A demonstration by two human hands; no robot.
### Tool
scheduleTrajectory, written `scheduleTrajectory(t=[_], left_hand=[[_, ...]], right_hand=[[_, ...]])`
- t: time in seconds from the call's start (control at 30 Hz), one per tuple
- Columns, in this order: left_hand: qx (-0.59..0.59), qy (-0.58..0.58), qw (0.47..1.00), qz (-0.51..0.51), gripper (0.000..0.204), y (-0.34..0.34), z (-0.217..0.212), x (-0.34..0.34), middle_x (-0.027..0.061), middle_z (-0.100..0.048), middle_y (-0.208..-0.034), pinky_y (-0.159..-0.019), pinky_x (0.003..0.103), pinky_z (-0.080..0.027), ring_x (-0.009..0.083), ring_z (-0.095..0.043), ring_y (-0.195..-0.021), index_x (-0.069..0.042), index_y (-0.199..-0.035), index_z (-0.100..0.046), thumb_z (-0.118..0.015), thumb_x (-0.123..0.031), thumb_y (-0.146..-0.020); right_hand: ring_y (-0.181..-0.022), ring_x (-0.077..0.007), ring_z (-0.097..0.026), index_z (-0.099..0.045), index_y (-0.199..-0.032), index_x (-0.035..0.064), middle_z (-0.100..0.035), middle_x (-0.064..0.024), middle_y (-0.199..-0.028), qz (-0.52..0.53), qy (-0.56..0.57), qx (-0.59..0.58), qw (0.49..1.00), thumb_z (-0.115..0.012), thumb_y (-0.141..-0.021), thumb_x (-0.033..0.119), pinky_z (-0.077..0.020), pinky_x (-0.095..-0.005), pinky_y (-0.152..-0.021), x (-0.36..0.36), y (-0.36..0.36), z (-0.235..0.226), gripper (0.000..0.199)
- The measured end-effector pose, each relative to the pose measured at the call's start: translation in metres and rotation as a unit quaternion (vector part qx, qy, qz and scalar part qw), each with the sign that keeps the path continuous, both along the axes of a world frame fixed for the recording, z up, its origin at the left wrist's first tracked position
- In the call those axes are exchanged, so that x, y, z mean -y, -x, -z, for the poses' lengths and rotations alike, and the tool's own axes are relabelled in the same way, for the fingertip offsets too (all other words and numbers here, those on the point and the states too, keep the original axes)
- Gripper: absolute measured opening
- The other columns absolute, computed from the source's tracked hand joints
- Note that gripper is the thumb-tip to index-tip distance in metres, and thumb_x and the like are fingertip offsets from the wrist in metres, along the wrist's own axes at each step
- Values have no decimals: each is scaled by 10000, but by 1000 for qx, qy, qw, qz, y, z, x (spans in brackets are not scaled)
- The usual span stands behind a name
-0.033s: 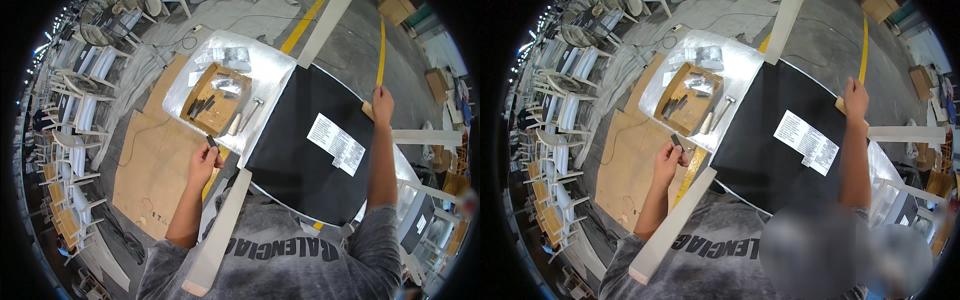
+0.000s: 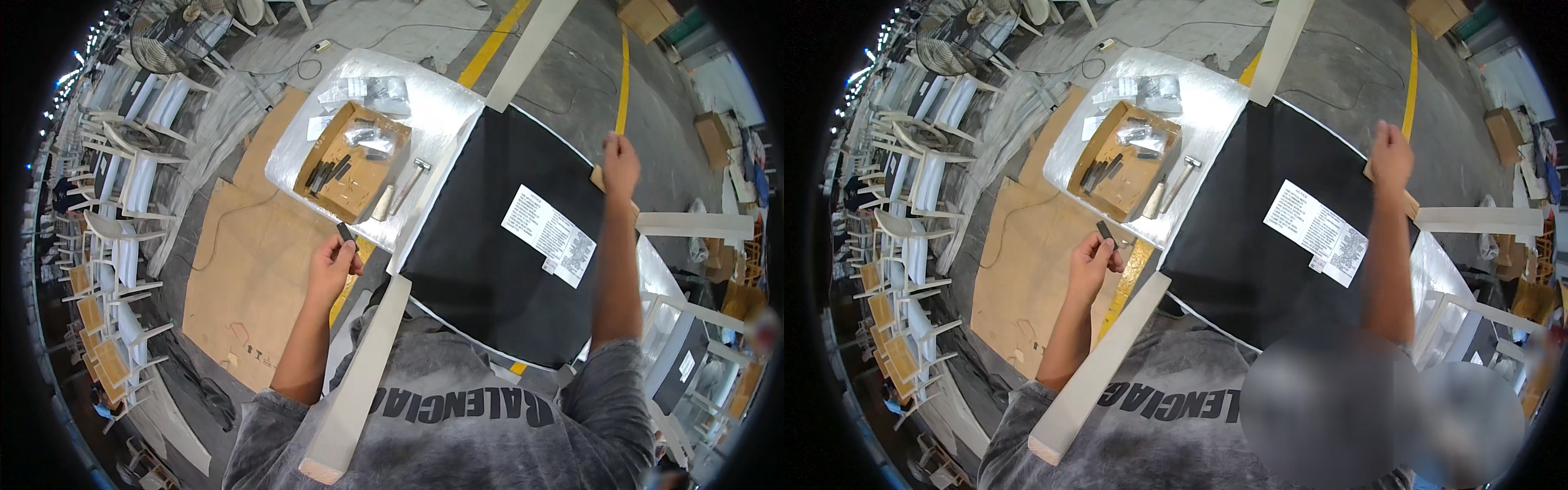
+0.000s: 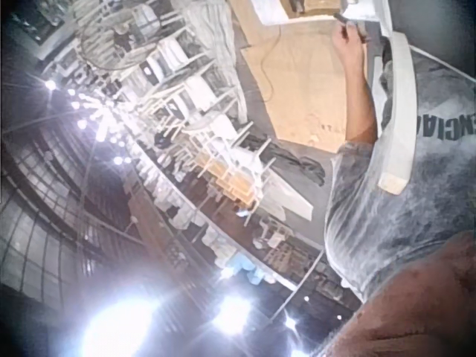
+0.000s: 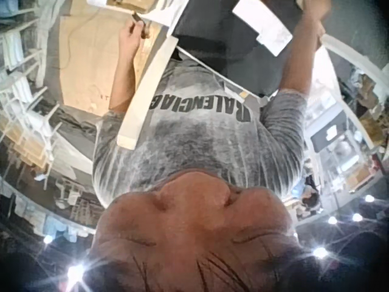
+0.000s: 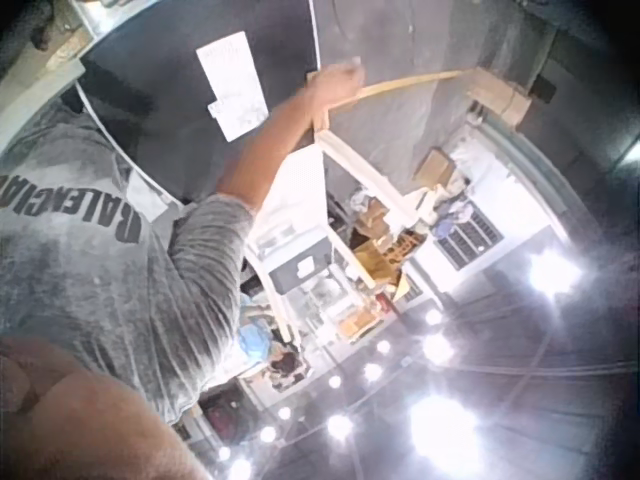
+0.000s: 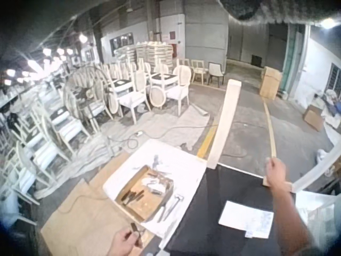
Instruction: The person assembles a white chair by placing it upside down on a workbench and using a hammer to drive metal fasteners into the underside of the seat. The person repeatedly picks up fasteners and a hammer, hammers them into place, and moves the chair between stations.
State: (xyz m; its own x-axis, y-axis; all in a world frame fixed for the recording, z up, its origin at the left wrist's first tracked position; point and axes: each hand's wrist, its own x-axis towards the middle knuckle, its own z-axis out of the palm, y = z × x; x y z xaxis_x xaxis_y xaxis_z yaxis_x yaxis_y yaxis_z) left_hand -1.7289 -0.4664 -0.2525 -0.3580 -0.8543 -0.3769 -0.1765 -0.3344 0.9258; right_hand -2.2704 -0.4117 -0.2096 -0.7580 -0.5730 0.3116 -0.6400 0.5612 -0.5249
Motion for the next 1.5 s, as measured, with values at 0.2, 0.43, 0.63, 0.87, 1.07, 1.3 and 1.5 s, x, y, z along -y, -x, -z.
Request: scheduleTrajectory(t=[0.2,0.43,0.63,0.87,1.07,1.3,1.5], left_hand=[[-31,-47,997,-43,203,-15,25,-11,53,-635,-724,-563,271,-508,137,-620,-604,-58,-862,-561,-554,-176,-1027],[-70,-11,997,-23,262,15,35,-18,60,-600,-671,-536,282,-474,144,-591,-575,-44,-849,-551,-497,-219,-1035],[14,-58,990,-126,228,-74,48,-51,74,-581,-651,-512,297,-466,163,-582,-546,-40,-817,-508,-492,-156,-1013],[40,-97,976,-191,239,-104,55,-62,82,-574,-639,-485,310,-509,176,-577,-518,-61,-780,-486,-511,-141,-1003],[7,-59,993,-106,246,-79,47,-44,25,-479,-584,-431,290,-431,136,-475,-458,-64,-759,-484,-520,-139,-991],[19,-204,972,118,174,-136,15,-11,15,-531,-641,-485,273,-414,108,-487,-507,-33,-842,-582,-567,-166,-953],[179,-206,866,420,183,-55,-10,-97,11,-579,-661,-533,271,-431,105,-541,-568,-11,-790,-607,-592,-123,-935]], right_hand=[[-706,-142,-672,-687,-1032,14,-687,-98,-816,-316,-12,269,910,-604,-963,209,-539,-305,-632,101,-240,22,222],[-1111,-364,-674,-728,-1107,31,-701,-173,-1201,-266,-403,124,867,-600,-883,225,-531,-483,-954,183,-235,175,323],[-1069,-348,-687,-721,-1085,28,-716,-174,-1138,-116,-320,339,877,-621,-872,257,-544,-482,-915,187,-323,205,328],[-1031,-355,-696,-700,-1080,-1,-717,-199,-1095,-29,-212,435,875,-609,-879,255,-556,-481,-879,201,-327,177,338],[-999,-361,-704,-682,-1076,-25,-718,-220,-1058,-28,-128,476,869,-598,-885,253,-565,-480,-848,198,-312,130,348],[-939,-407,-703,-612,-1127,-109,-703,-272,-1018,-438,-174,234,850,-594,-876,285,-560,-519,-802,121,-300,-24,468],[-880,-376,-697,-570,-1184,77,-701,-171,-945,-461,-336,-33,821,-625,-880,136,-544,-502,-721,-59,-118,-62,314]])
